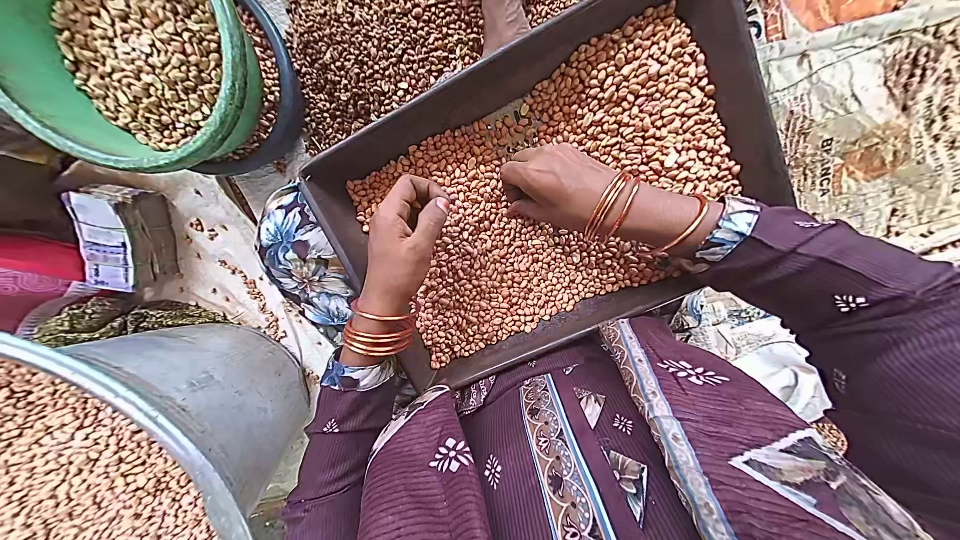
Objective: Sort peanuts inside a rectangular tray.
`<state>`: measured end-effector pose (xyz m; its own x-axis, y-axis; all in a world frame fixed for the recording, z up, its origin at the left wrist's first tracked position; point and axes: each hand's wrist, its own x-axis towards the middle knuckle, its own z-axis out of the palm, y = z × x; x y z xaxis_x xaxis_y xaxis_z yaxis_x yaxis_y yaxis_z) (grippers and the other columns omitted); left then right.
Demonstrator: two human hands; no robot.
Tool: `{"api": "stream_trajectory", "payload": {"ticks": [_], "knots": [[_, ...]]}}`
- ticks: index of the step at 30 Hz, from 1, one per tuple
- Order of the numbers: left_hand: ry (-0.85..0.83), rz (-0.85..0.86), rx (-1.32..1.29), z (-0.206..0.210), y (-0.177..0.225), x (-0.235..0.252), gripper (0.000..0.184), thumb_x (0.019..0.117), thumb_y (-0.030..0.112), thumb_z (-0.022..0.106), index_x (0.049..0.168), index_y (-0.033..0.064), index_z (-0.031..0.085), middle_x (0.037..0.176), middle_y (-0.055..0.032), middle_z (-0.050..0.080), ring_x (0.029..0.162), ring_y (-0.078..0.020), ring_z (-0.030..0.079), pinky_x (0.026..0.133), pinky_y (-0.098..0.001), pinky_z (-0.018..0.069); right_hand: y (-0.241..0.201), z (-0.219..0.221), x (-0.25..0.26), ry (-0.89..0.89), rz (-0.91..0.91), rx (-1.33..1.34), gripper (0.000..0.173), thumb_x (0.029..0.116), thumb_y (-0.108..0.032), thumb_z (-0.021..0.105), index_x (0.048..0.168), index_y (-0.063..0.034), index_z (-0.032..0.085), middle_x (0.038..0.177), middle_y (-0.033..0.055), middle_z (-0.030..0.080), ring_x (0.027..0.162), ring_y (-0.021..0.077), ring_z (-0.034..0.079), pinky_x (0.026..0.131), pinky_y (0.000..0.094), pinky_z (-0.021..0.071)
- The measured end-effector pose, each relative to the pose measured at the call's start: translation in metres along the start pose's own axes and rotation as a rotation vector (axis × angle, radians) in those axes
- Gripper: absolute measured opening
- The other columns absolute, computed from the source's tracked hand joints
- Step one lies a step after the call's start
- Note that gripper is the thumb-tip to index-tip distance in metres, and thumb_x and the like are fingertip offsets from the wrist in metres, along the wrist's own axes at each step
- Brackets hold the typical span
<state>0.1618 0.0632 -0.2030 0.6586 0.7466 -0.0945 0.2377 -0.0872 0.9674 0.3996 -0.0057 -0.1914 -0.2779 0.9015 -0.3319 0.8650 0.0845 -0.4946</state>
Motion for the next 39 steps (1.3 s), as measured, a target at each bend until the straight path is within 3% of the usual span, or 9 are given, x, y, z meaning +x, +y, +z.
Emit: {"api": "stream_trajectory", "payload": {"ticks": [4,8,15,17,22,24,27,31,39], "knots": [[0.036,-0.173,-0.465,-0.006,0.010,0.007,0.028,0.1027,0.010,0.029,0.095,0.0181,0.054,0.090,0.0053,0.068,0.072,-0.0051,0.065,0.063,-0.0203,0.0546,0.002,-0.021,0.011,0.138,-0.004,0.025,0.015,0.0940,-0.005,0.060,0.105,-0.0024,0.070,0.105,0.0171,0.066,0.095,0.0340,0.067,0.081,0.0515,0.0529],[0.085,-0.203,-0.488,-0.002,0.014,0.013,0.030,0.1021,0.007,0.031,0.093,0.0173,0.057,0.081,0.0068,0.064,0.068,-0.0035,0.061,0.062,-0.0190,0.0533,0.002,-0.028,0.038,0.313,-0.049,-0.088,0.021,0.1011,-0.007,0.054,0.108,0.0016,0.072,0.107,0.0218,0.068,0.100,0.0377,0.069,0.089,0.0496,0.0533],[0.008,-0.157,-0.151,-0.005,0.009,0.002,0.015,0.1049,0.013,0.049,0.102,0.0131,0.064,0.073,0.0117,0.057,0.059,0.0023,0.051,0.055,-0.0135,0.0434,-0.001,-0.013,0.059,0.234,-0.065,-0.315,0.020,0.0986,0.010,0.047,0.109,0.0115,0.064,0.105,0.0273,0.064,0.102,0.0444,0.066,0.084,0.0501,0.0542],[-0.056,-0.107,0.089,-0.005,0.010,-0.009,0.011,0.1034,0.020,0.058,0.103,0.0114,0.066,0.077,0.0060,0.058,0.058,0.0002,0.049,0.052,-0.0144,0.0400,-0.004,-0.015,0.059,0.202,-0.044,-0.328,0.020,0.0994,0.010,0.047,0.111,0.0118,0.063,0.107,0.0275,0.064,0.103,0.0445,0.066,0.085,0.0506,0.0541],[-0.216,0.165,0.468,0.021,0.008,-0.008,0.016,0.0981,0.021,0.064,0.104,0.0099,0.075,0.084,-0.0016,0.058,0.070,-0.0086,0.051,0.066,-0.0237,0.0434,0.005,-0.017,0.061,0.190,-0.048,-0.279,0.020,0.1031,-0.003,0.049,0.105,0.0099,0.064,0.100,0.0267,0.064,0.097,0.0441,0.067,0.083,0.0516,0.0533],[-0.308,0.255,0.521,0.035,0.009,-0.005,0.016,0.0985,0.018,0.064,0.105,0.0076,0.074,0.086,-0.0077,0.059,0.074,-0.0186,0.057,0.067,-0.0334,0.0491,0.003,-0.034,0.054,0.086,0.046,-0.143,0.019,0.1014,-0.010,0.054,0.103,0.0043,0.066,0.100,0.0222,0.067,0.099,0.0398,0.067,0.084,0.0529,0.0503],[-0.419,0.368,0.647,0.053,0.005,-0.002,0.015,0.0998,0.015,0.063,0.105,0.0044,0.074,0.094,-0.0166,0.064,0.083,-0.0328,0.067,0.069,-0.0460,0.0568,0.005,-0.054,0.031,0.016,0.142,0.030,0.011,0.0958,-0.014,0.064,0.103,-0.0060,0.066,0.089,0.0093,0.067,0.084,0.0262,0.066,0.075,0.0478,0.0515],[-0.416,0.459,0.787,0.062,-0.003,-0.002,0.015,0.0999,0.013,0.063,0.099,0.0008,0.072,0.091,-0.0178,0.063,0.079,-0.0352,0.067,0.064,-0.0459,0.0562,0.022,-0.054,-0.010,-0.039,-0.023,0.069,0.007,0.0953,-0.010,0.065,0.098,-0.0098,0.071,0.086,0.0025,0.068,0.077,0.0166,0.065,0.072,0.0406,0.0529],[-0.415,0.462,0.777,0.064,-0.005,-0.001,0.018,0.1005,0.013,0.058,0.100,0.0018,0.072,0.087,-0.0150,0.061,0.075,-0.0321,0.065,0.061,-0.0433,0.0537,0.041,-0.036,-0.056,0.078,-0.036,-0.134,0.012,0.0978,-0.004,0.062,0.094,-0.0023,0.073,0.095,0.0171,0.069,0.087,0.0352,0.069,0.077,0.0511,0.0543]]}}
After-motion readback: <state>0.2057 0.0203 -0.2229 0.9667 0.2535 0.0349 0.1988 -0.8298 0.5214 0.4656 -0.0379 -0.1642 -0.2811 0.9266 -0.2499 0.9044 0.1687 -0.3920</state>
